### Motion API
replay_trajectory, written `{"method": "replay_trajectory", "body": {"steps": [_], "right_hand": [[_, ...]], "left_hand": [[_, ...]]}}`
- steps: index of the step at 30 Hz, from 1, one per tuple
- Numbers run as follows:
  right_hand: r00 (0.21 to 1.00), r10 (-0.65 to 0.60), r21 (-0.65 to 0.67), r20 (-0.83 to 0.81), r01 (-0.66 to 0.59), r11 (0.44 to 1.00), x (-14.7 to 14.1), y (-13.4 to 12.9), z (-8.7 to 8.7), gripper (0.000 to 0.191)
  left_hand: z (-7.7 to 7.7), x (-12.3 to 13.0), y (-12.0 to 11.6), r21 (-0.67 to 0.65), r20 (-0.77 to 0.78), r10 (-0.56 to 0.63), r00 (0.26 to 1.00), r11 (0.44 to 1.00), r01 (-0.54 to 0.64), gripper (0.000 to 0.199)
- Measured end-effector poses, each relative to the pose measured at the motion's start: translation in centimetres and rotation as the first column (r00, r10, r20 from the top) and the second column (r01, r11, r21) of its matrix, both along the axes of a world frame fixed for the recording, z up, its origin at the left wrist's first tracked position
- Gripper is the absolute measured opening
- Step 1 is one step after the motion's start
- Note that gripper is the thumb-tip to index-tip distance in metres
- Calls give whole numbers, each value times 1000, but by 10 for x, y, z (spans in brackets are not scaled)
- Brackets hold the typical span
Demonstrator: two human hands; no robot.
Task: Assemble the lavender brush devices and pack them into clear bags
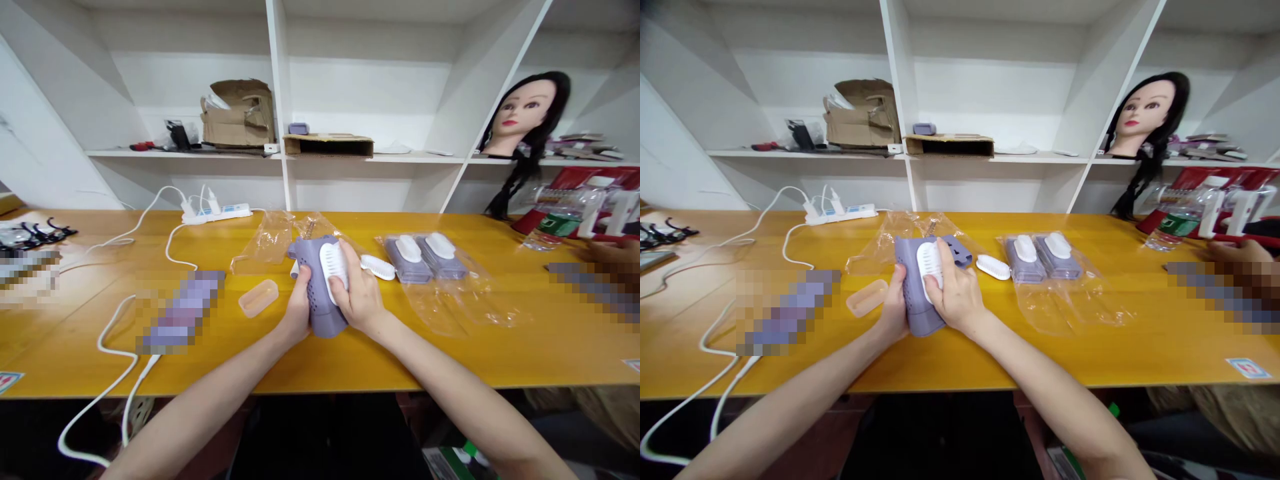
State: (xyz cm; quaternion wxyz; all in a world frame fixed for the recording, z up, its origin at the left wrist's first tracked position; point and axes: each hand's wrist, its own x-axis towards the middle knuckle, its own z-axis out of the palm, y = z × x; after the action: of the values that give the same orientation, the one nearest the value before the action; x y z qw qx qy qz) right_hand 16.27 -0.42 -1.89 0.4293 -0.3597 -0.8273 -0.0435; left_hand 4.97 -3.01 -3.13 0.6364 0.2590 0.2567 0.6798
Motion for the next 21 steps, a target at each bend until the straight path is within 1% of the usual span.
{"method": "replay_trajectory", "body": {"steps": [3, 6, 7, 8, 9, 10, 12, 14, 16, 17, 18, 20, 21], "right_hand": [[997, 50, -79, -57, -55, 995, 1, 4, 6, 60], [974, 182, -199, -133, -207, 958, 8, 13, 11, 62], [959, 223, -231, -175, -260, 938, 12, 18, 13, 60], [946, 237, -257, -220, -291, 922, 17, 23, 15, 57], [941, 210, -278, -264, -283, 918, 22, 28, 16, 53], [947, 144, -305, -287, -233, 923, 27, 34, 18, 51], [965, -42, -363, -257, -57, 930, 37, 45, 21, 47], [969, -193, -400, -156, 116, 909, 43, 55, 22, 43], [963, -265, -414, -41, 225, 882, 46, 61, 20, 37], [960, -281, -421, 9, 258, 870, 46, 63, 18, 35], [956, -288, -430, 55, 283, 857, 45, 64, 17, 34], [947, -296, -446, 126, 320, 836, 42, 65, 12, 33], [942, -298, -448, 151, 334, 829, 40, 65, 10, 33]], "left_hand": [[5, -6, 3, -7, -72, -3, 997, 1000, 3, 58], [8, -14, 8, -40, -143, -2, 990, 999, -4, 62], [9, -17, 10, -53, -158, 14, 987, 998, -22, 61], [10, -21, 13, -59, -166, 50, 985, 996, -60, 59], [11, -24, 16, -51, -168, 104, 980, 992, -114, 58], [12, -28, 19, -25, -161, 171, 972, 984, -177, 57], [14, -35, 24, 62, -106, 320, 941, 947, -315, 57], [14, -41, 29, 153, -63, 452, 890, 885, -439, 58], [12, -46, 33, 250, -104, 553, 827, 819, -516, 58], [10, -48, 33, 304, -167, 586, 793, 795, -524, 58], [7, -50, 33, 358, -263, 601, 754, 787, -503, 59], [2, -51, 32, 448, -472, 595, 651, 797, -404, 64], [0, -50, 30, 490, -542, 594, 595, 798, -350, 69]]}}
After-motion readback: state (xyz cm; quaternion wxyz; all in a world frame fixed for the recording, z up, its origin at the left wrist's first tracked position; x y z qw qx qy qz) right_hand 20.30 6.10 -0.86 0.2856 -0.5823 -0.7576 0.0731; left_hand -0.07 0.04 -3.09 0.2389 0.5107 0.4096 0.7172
